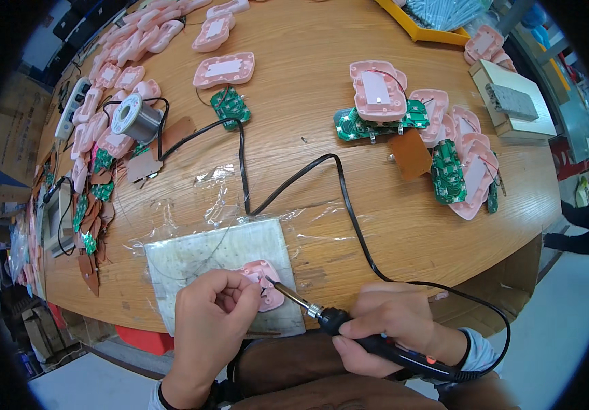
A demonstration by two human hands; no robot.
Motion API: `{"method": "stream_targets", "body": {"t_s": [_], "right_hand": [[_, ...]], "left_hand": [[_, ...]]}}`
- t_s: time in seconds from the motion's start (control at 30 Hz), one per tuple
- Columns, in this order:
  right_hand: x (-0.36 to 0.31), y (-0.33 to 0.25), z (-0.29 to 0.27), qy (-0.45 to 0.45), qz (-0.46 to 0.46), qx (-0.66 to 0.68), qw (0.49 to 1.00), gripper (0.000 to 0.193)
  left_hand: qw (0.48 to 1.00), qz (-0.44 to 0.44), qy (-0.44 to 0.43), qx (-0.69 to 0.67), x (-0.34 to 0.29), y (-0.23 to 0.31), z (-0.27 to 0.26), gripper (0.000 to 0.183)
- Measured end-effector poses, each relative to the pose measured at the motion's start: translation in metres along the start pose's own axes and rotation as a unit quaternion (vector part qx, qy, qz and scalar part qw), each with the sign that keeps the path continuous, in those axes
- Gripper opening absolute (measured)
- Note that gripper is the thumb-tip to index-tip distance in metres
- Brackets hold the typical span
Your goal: The person uses a soldering iron to attach wires to pink plastic casings containing small circuit boards. They repeatedly heat contact points, apply solder, and place finished units aside on the table.
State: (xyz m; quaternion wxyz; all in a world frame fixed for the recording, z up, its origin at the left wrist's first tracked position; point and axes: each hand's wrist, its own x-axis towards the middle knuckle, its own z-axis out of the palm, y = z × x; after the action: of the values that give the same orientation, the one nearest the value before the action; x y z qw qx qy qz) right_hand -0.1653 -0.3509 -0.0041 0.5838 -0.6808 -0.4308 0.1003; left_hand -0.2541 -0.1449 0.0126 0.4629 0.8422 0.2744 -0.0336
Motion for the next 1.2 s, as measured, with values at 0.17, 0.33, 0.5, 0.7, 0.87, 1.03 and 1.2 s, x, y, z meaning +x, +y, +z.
{"method": "stream_targets", "body": {"t_s": [0.17,0.33,0.5,0.7,0.87,1.03,1.2], "right_hand": [[0.001,0.004,0.007,0.005,-0.004,0.007,1.0,0.024],[0.007,0.007,0.004,-0.032,-0.044,0.005,0.998,0.021],[0.013,0.005,-0.005,-0.039,-0.055,-0.006,0.998,0.021],[0.011,0.004,-0.008,-0.007,-0.041,-0.005,0.999,0.026],[0.008,0.004,-0.004,-0.007,-0.034,0.003,0.999,0.025],[0.008,0.005,-0.001,-0.001,-0.039,0.017,0.999,0.025],[0.005,0.002,-0.011,-0.007,-0.042,0.0,0.999,0.028]], "left_hand": [[1.0,0.001,0.004,-0.006,0.002,0.0,0.001,0.009],[1.0,0.001,-0.006,0.0,0.002,0.0,0.0,0.009],[1.0,-0.008,-0.014,-0.017,0.003,-0.001,0.0,0.01],[0.999,-0.019,-0.025,-0.02,0.004,-0.002,-0.001,0.009],[0.999,-0.022,-0.026,-0.024,0.003,-0.002,-0.002,0.01],[0.999,-0.022,-0.03,-0.027,0.004,-0.002,-0.002,0.011],[1.0,0.001,-0.022,-0.008,0.0,0.002,-0.005,0.011]]}}
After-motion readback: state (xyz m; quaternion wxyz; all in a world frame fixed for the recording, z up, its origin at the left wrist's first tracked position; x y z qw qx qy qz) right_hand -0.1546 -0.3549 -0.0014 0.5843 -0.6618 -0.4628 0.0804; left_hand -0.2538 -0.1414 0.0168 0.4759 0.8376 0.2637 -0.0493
